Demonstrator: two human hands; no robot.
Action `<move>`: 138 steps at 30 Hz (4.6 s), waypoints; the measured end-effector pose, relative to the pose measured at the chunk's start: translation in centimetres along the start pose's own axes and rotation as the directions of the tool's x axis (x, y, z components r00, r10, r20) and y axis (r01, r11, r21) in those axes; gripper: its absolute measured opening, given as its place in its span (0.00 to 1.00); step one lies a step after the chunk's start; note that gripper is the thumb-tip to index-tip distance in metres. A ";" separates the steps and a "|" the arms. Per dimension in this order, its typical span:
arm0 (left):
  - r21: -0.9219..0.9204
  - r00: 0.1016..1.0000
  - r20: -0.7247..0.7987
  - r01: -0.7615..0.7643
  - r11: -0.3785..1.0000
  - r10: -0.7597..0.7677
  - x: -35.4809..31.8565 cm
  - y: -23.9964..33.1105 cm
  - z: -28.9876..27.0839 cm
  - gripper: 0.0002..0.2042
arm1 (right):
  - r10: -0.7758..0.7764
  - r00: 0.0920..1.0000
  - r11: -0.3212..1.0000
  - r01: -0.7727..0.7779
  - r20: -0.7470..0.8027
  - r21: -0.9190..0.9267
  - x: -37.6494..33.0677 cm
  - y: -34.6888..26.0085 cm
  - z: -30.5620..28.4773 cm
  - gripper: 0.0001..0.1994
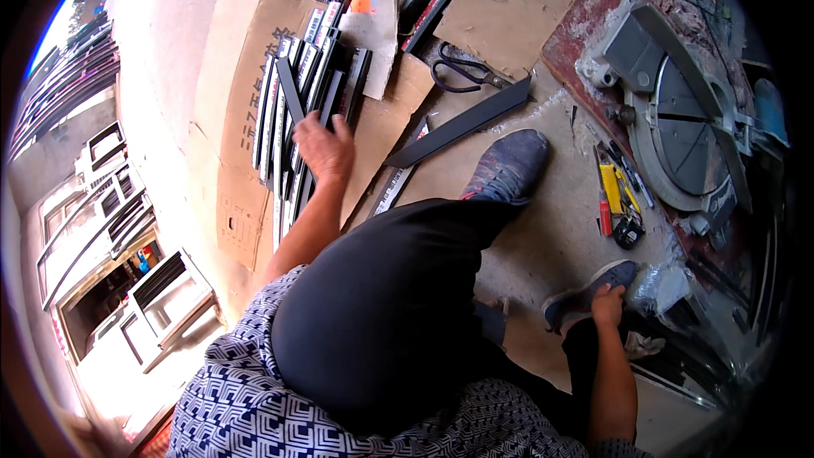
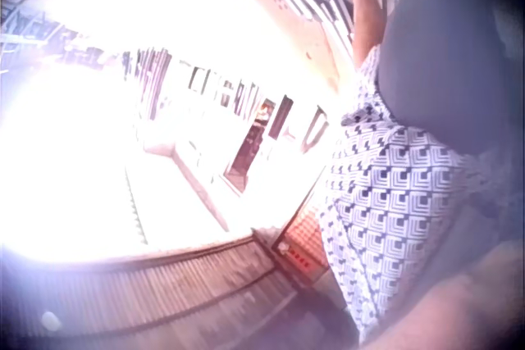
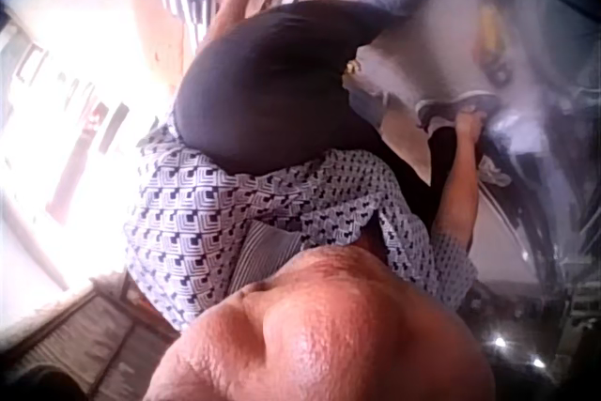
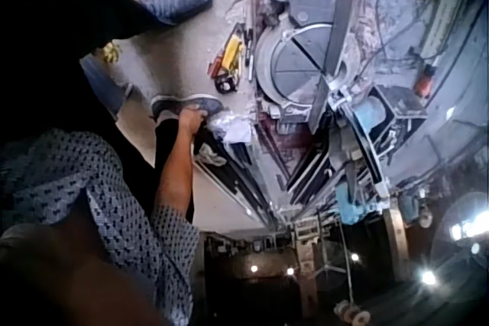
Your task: The person uses a miter saw to cut several gray plastic profile pieces to length. They repeatedly position each piece on the saw base, lower the blade to cut, and then remove the cut piece. The person also briefly measures a long profile with a tape measure and handles a green flexible strip.
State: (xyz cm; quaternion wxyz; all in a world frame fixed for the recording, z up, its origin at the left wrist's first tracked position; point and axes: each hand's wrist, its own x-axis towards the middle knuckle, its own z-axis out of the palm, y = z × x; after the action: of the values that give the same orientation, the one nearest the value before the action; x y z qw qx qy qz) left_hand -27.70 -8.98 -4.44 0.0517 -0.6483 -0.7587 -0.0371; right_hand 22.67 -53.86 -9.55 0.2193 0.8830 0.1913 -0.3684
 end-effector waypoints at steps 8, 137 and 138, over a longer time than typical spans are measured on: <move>-0.225 0.928 0.281 -0.185 0.957 0.246 -3.2 -1.1 -1.2 0.24 | 0.012 1.000 1.000 -0.011 0.021 -0.028 0.0 -0.5 -0.3 0.26; -0.246 0.195 0.182 -0.940 0.236 0.964 9.6 46.3 0.0 0.27 | -0.045 0.970 0.999 0.050 -0.239 0.018 -1.1 -2.4 0.4 0.33; -0.235 0.206 0.184 -0.940 0.246 0.961 9.5 46.2 -0.1 0.27 | -0.025 0.973 0.999 0.030 -0.228 0.018 -1.2 -2.4 0.4 0.33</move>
State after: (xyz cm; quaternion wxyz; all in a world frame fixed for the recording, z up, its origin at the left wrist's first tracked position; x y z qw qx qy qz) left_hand 16.49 7.59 -3.68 -0.0715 -0.9751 -0.1973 0.0712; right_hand 20.47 -52.26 -9.53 0.1815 0.9189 0.2233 -0.2697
